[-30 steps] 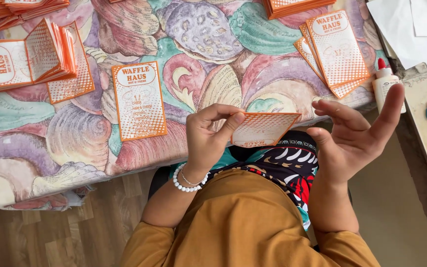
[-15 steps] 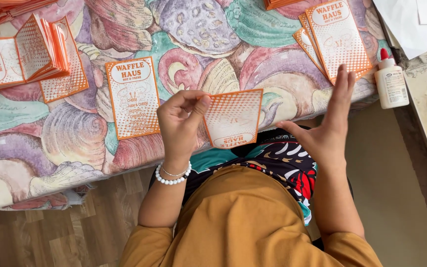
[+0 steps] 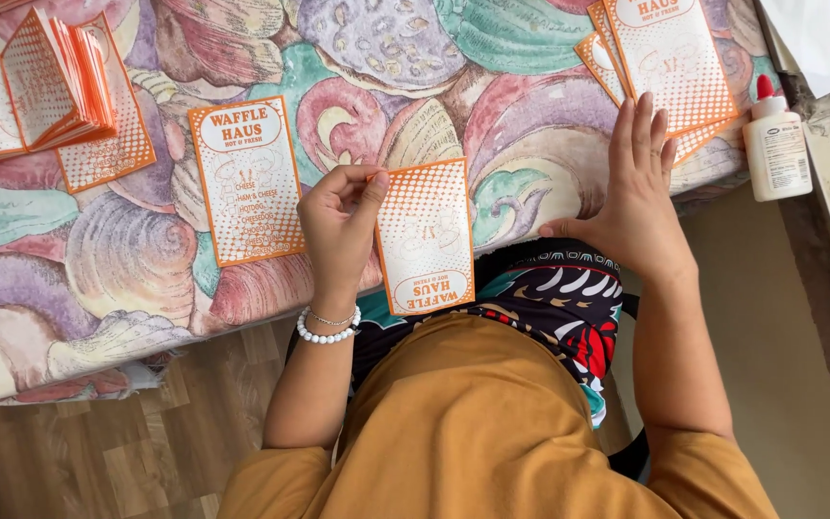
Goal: Manually applying glue to paper templates and folding them to assemble bags.
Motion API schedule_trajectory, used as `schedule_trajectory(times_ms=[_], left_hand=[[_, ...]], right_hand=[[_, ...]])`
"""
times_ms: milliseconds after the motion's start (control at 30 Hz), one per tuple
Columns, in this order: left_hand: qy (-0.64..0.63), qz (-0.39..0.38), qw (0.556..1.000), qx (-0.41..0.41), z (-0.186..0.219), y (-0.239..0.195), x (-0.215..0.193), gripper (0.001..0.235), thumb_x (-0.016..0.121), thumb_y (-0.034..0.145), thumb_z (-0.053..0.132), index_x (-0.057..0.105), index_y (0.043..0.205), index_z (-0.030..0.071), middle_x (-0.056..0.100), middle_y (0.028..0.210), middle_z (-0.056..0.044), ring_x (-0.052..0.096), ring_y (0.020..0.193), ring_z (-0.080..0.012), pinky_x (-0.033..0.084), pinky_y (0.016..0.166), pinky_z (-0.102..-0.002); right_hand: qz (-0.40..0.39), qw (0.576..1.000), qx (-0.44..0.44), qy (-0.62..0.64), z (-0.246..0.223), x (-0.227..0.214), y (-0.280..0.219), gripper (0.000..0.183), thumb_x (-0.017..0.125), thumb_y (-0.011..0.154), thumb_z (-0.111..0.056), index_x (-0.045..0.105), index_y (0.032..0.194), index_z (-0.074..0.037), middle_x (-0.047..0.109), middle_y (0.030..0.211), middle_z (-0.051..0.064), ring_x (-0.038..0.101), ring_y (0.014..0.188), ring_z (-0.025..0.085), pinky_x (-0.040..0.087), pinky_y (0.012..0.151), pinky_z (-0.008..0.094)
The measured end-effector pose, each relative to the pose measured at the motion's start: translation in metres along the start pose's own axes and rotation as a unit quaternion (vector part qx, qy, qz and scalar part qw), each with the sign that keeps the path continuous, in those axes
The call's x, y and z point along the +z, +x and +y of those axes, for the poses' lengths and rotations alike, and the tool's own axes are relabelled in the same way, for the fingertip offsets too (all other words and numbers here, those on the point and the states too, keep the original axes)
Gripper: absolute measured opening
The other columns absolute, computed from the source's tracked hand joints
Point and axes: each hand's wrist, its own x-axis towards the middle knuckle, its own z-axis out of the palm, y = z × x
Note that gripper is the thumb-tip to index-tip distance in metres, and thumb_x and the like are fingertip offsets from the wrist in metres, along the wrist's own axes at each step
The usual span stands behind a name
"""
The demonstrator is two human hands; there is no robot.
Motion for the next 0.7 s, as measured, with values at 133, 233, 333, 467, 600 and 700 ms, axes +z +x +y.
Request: schedule_trajectory(times_ms=[133,233,333,467,600,700], left_hand=[[0.02,-0.001,1.0,0.014,-0.001,-0.001,0.001,0.012,0.074,0.096,0.016,0.074,0.096,0.004,0.075,0.087,-0.003,0.066,0.079,-0.008,0.052,0.07,-0.02],[0.027,-0.002,0.999,0.023,-0.001,-0.001,0.001,0.011,0.075,0.096,0.016,0.074,0.096,0.005,0.075,0.086,-0.003,0.066,0.078,-0.0078,0.051,0.068,-0.02],[0.031,-0.002,0.999,0.031,0.0,-0.001,0.001,0.011,0.074,0.097,0.016,0.074,0.096,0.005,0.075,0.088,-0.004,0.068,0.08,-0.0094,0.053,0.07,-0.021],[0.03,-0.003,0.999,0.026,0.002,-0.001,0.0,0.012,0.074,0.096,0.017,0.074,0.096,0.005,0.076,0.091,-0.004,0.07,0.083,-0.0105,0.055,0.074,-0.022],[0.032,-0.004,0.999,0.023,0.003,-0.002,0.001,0.012,0.074,0.096,0.018,0.074,0.095,0.006,0.076,0.087,-0.003,0.07,0.08,-0.0095,0.054,0.072,-0.022],[0.034,-0.007,0.999,0.033,0.004,-0.002,0.0,0.013,0.074,0.096,0.018,0.075,0.096,0.005,0.077,0.092,-0.004,0.071,0.084,-0.0107,0.056,0.077,-0.023]], right_hand=[[-0.037,0.999,-0.017,-0.028,0.007,-0.004,0.009,0.152,0.095,0.061,-0.043,-0.013,0.163,-0.008,-0.018,0.17,0.02,-0.017,0.156,0.045,-0.004,0.126,0.062],[-0.056,0.998,-0.028,-0.031,0.001,-0.007,0.014,0.15,0.094,0.061,-0.037,-0.011,0.163,-0.009,-0.017,0.17,0.02,-0.017,0.156,0.043,-0.007,0.126,0.06],[-0.082,0.996,-0.016,-0.025,-0.006,-0.011,0.014,0.143,0.087,0.061,-0.025,-0.012,0.163,-0.011,-0.018,0.17,0.019,-0.019,0.156,0.038,-0.008,0.126,0.055],[-0.063,0.998,0.0,-0.002,-0.009,-0.023,-0.001,0.125,0.07,0.067,-0.005,-0.008,0.164,-0.01,-0.017,0.17,0.019,-0.017,0.157,0.039,-0.008,0.127,0.054],[0.077,0.989,-0.108,-0.068,-0.009,-0.022,-0.035,0.113,0.076,0.087,-0.01,-0.007,0.162,-0.002,0.012,0.175,0.026,-0.006,0.156,0.05,0.0,0.127,0.068],[0.106,0.958,-0.148,-0.221,-0.025,0.005,-0.05,0.105,0.075,0.084,-0.043,0.026,0.159,0.013,0.037,0.166,0.028,0.025,0.147,0.064,0.019,0.116,0.078]])
